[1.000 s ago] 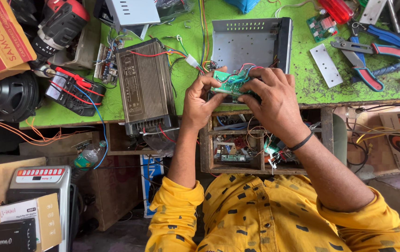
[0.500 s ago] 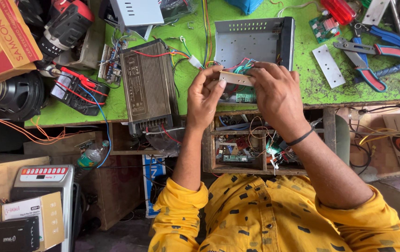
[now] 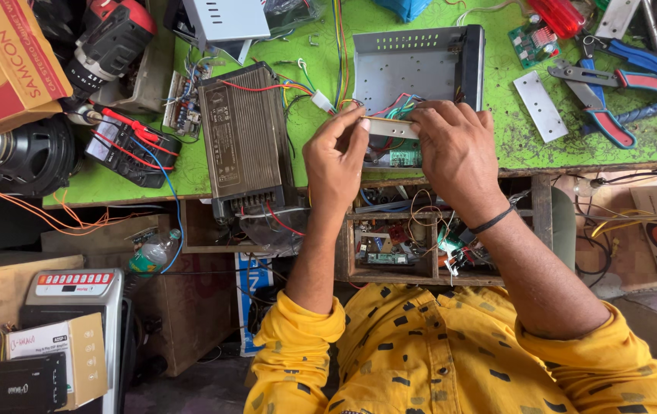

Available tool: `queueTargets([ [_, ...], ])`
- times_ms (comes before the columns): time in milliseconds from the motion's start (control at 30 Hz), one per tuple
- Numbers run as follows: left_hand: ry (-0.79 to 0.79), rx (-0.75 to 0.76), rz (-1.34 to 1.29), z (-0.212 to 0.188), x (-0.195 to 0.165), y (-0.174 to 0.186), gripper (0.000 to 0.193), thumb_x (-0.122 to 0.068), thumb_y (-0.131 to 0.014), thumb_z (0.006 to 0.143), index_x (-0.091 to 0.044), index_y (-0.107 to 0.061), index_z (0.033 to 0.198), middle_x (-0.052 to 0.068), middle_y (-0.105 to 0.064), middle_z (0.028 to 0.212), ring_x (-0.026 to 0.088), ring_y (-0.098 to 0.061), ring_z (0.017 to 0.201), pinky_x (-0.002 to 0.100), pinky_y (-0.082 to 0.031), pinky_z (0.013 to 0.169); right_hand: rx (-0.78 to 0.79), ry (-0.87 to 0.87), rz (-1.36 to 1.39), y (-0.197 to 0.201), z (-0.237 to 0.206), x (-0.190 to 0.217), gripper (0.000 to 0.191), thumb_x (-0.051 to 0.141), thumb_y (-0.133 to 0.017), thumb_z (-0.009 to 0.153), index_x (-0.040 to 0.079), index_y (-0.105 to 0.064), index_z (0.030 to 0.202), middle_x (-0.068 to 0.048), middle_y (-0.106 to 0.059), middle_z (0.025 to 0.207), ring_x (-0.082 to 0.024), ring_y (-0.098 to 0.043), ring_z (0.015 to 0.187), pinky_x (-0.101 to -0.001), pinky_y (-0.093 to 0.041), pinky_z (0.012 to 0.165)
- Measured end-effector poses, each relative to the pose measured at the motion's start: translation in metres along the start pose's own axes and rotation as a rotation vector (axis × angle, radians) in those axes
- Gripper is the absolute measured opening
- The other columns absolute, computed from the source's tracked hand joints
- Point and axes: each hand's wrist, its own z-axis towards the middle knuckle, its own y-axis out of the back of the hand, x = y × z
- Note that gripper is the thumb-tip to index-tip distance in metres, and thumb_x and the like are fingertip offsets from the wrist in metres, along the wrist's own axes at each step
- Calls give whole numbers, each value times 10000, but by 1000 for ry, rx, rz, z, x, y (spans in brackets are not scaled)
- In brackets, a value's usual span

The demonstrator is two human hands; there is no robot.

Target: The person works on a circuit board inside a metal enclosure, using a screwdriver to remove a heatsink, then a soldering iron to reflow solder joints. They handle wires, a heatsink, and the board, placing the heatsink aside and continuing to solder connections.

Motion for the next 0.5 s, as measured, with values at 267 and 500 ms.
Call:
queueTargets([
  [267, -431, 289, 623, 23, -12, 26, 202, -127, -731, 959, -25, -751, 1132, 104, -733, 935, 288, -712, 817, 400, -573, 737, 56, 4, -80, -2, 2, -2, 150, 111, -642, 993, 118, -727, 1115, -55, -692, 1083, -277, -606, 956, -443, -395, 853],
  [500, -651, 398, 872, 29, 16, 22, 188, -128, -700, 969, -13, -687, 1116, 90, -696, 881, 240, -716, 801, 400, -587, 738, 58, 0, -79, -4, 3, -3, 192, 103, -623, 980, 118, -740, 1132, -69, -698, 1095, -286, -604, 962, -448, -397, 855],
])
